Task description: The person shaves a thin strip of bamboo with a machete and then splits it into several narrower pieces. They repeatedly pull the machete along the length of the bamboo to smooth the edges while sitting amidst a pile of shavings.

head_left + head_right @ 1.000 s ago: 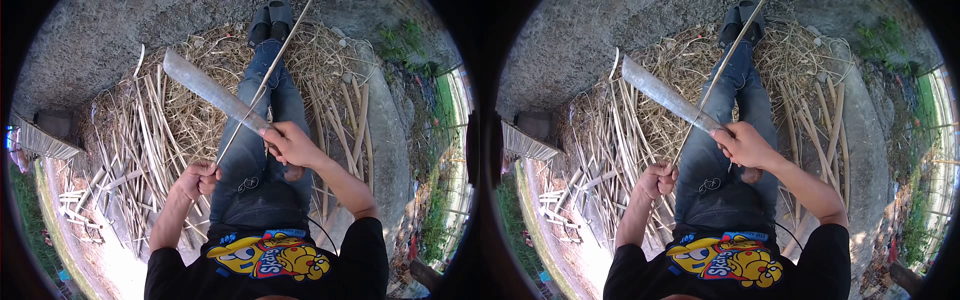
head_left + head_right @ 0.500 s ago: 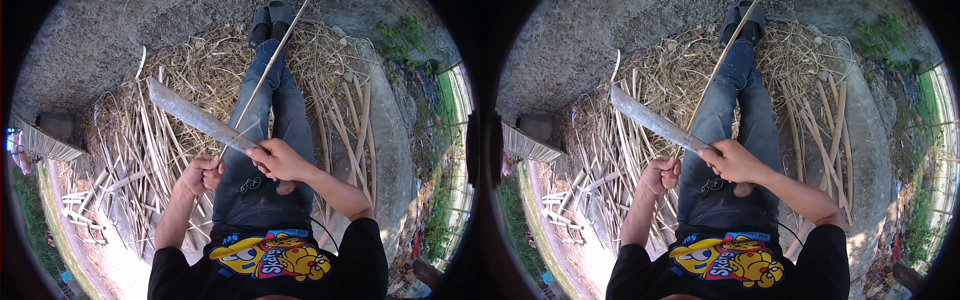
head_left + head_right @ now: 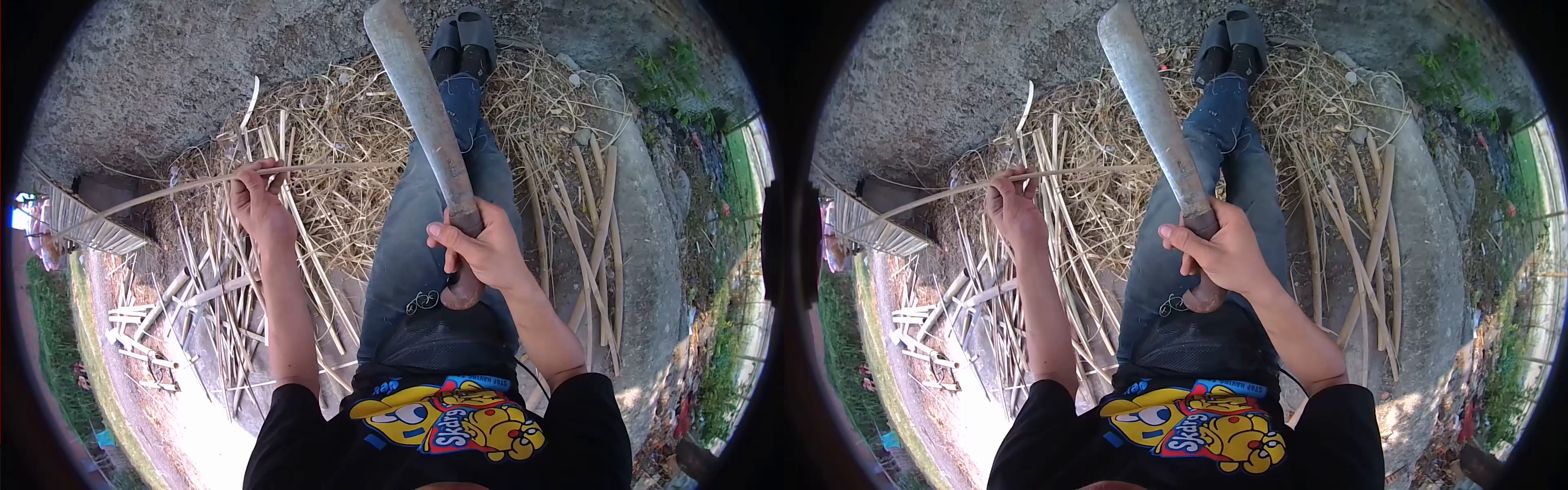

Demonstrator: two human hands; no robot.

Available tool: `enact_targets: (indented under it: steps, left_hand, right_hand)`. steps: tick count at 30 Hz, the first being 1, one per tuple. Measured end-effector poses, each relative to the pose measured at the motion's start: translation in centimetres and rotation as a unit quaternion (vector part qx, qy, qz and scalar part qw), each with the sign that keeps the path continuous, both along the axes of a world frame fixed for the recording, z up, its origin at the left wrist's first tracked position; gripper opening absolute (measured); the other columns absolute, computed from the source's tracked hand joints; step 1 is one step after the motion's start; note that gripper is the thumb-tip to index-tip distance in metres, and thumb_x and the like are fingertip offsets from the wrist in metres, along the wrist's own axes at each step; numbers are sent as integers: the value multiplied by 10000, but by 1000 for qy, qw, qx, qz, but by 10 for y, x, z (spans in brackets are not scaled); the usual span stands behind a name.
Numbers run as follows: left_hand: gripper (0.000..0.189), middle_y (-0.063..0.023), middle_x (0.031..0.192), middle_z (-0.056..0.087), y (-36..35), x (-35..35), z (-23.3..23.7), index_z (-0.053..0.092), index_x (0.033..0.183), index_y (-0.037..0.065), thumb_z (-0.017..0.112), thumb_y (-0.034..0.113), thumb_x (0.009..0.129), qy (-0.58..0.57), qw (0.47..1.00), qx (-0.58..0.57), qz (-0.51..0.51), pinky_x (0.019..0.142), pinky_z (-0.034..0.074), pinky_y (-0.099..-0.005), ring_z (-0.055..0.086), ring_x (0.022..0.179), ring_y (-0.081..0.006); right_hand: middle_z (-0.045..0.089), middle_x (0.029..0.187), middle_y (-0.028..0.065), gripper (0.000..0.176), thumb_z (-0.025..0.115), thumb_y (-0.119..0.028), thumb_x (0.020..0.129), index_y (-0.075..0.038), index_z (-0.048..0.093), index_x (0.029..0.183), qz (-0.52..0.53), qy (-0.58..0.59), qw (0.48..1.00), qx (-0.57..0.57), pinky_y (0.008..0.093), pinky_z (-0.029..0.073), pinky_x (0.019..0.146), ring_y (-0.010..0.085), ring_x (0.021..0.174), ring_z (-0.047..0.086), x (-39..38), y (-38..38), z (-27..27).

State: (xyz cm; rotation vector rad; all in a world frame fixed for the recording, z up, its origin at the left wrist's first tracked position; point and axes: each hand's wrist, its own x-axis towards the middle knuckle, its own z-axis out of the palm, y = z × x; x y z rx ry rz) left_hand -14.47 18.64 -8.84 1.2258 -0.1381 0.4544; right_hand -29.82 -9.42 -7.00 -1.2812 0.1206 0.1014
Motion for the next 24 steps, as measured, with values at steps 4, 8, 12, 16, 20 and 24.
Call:
enact_targets:
  steps: [4,8,12,16,20,24]
  left_hand:
    - [292,-168,1230,683,-55,-43,-36,618,1145,28,541,297,1060,-13,995,7,-101,946,610,-385,682,1155,-288]
    - [287,-205,1290,648,-89,-86,-73,607,1156,16,530,278,1068,66,981,-76,-166,989,586,-402,657,1199,-317]
    - [295,-194,1335,625,-104,-101,-88,594,1194,27,515,284,1073,116,965,-99,-215,1015,569,-399,625,1250,-316]
    - [408,-207,1367,604,-114,-107,-88,553,1352,12,503,312,1080,159,952,-70,-253,1035,534,-415,613,1264,-299]
    - [411,-208,1369,603,-105,-143,-67,516,1405,-18,516,237,1083,357,886,-86,-284,986,550,-384,631,1229,-277]
    - [273,-164,1132,722,-38,-175,-49,670,1242,-24,628,98,1001,166,903,259,-300,852,561,-312,711,1046,-212]
  right_hand:
    - [686,822,43,479,814,-202,892,82,626,1229,-72,-8,997,3,242,524,492,86,673,663,10,24,-26]
    - [699,852,37,365,825,-183,881,52,665,1109,-203,31,978,39,251,534,504,114,769,712,25,35,-46]
    - [733,928,82,213,797,-135,898,-20,645,993,-261,50,960,92,279,539,522,197,850,762,34,33,-56]
    - [735,945,78,193,777,-92,899,-43,603,966,-320,57,938,118,294,526,543,209,874,760,41,26,-71]
    - [737,1018,139,180,722,-21,908,-14,594,1035,-349,39,923,155,306,525,572,246,854,765,53,-1,-86]
    - [738,1066,159,179,695,-11,918,4,594,1065,-354,44,931,81,317,533,605,266,899,766,61,-33,-100]
